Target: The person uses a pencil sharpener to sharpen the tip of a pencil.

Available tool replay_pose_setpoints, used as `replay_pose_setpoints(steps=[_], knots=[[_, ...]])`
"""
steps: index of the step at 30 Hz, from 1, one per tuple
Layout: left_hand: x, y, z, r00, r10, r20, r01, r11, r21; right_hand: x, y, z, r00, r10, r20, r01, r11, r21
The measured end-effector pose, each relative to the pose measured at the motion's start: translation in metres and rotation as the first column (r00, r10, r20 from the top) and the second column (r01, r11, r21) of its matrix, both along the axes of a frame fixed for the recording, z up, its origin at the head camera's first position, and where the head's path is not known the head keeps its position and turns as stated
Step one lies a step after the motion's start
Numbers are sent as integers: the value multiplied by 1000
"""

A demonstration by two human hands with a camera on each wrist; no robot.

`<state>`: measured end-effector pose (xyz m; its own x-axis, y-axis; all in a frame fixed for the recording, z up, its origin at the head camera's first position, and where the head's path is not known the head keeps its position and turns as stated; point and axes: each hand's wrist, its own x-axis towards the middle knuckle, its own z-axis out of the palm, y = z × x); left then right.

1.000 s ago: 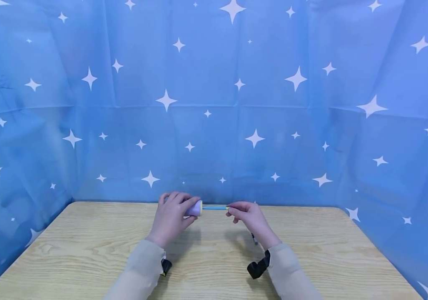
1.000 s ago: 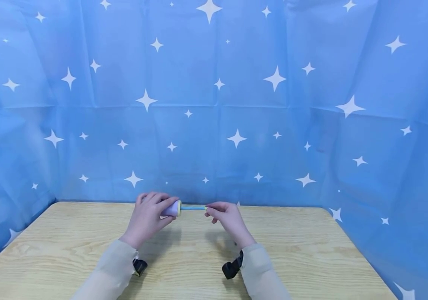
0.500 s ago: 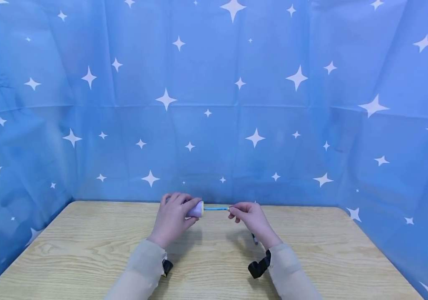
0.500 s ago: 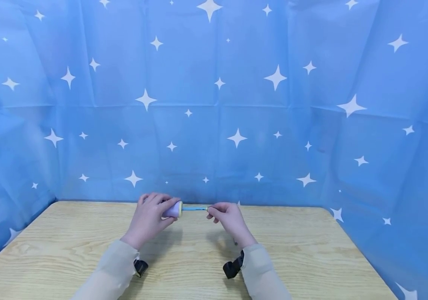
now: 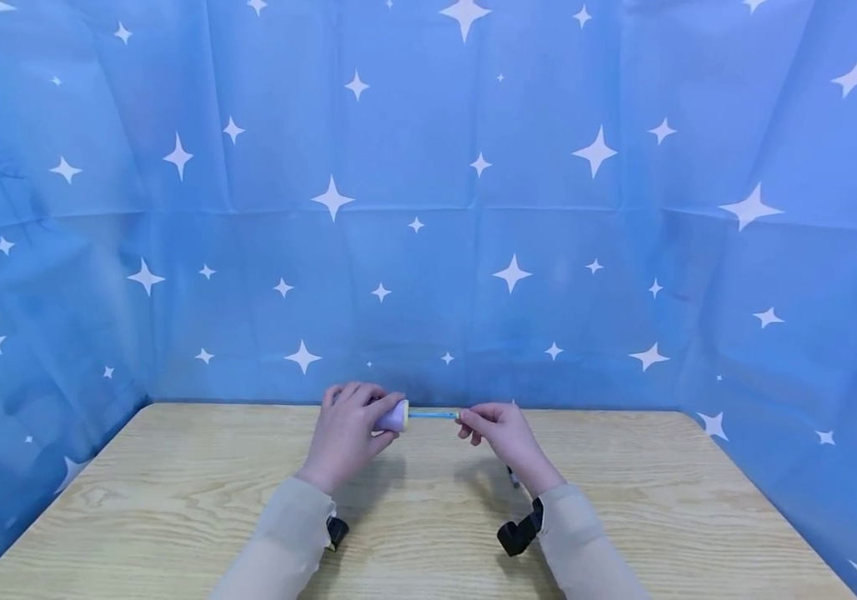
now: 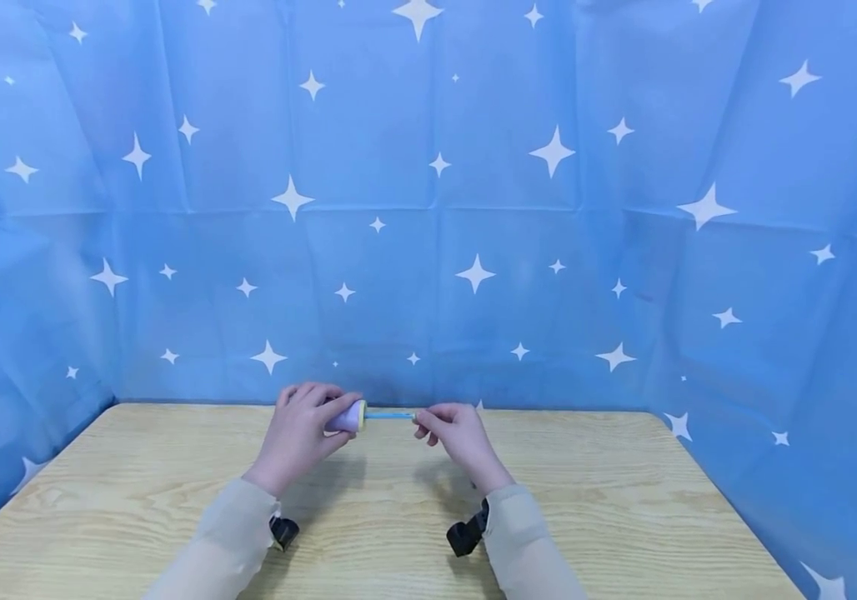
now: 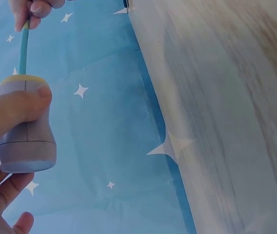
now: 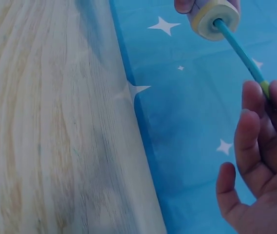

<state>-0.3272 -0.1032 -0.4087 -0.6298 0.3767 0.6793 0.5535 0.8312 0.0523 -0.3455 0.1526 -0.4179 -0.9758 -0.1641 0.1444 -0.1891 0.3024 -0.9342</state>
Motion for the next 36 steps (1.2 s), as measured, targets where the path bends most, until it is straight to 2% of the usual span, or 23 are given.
replay_pose_setpoints(steps=[4,10,15,19,25,28,31,36], knots=[[-1,0,-1,1000,4,13,-4,1000,0,-1,-1,-1,1000,-8,8,7,1000,12],[-1,1,1,1000,3,21,-3,1000,5,-2,-4,-2,999,-34,-43,34,999,12],[0,-1,0,1000,17,20,-17,1000,0,0,-5,-2,999,-38,-25,37,999,-22],[0,-1,0,1000,14,11,-14,1000,7,1,-1,1,1000,-15,-19,15,999,-36],[-1,2,-1,999,17,36,-17,1000,14,2,10,1,1000,12,8,-12,1000,-25],[-2,3,-2,999,11,33,-11,1000,20,10,10,13,1000,12,24,-11,1000,-15],[-2,2,-1,1000,9,26,-10,1000,23,9,7,14,999,31,16,-31,999,-20],[0,-1,0,1000,15,25,-15,1000,3,-1,6,3,998,58,-1,-58,998,-38]])
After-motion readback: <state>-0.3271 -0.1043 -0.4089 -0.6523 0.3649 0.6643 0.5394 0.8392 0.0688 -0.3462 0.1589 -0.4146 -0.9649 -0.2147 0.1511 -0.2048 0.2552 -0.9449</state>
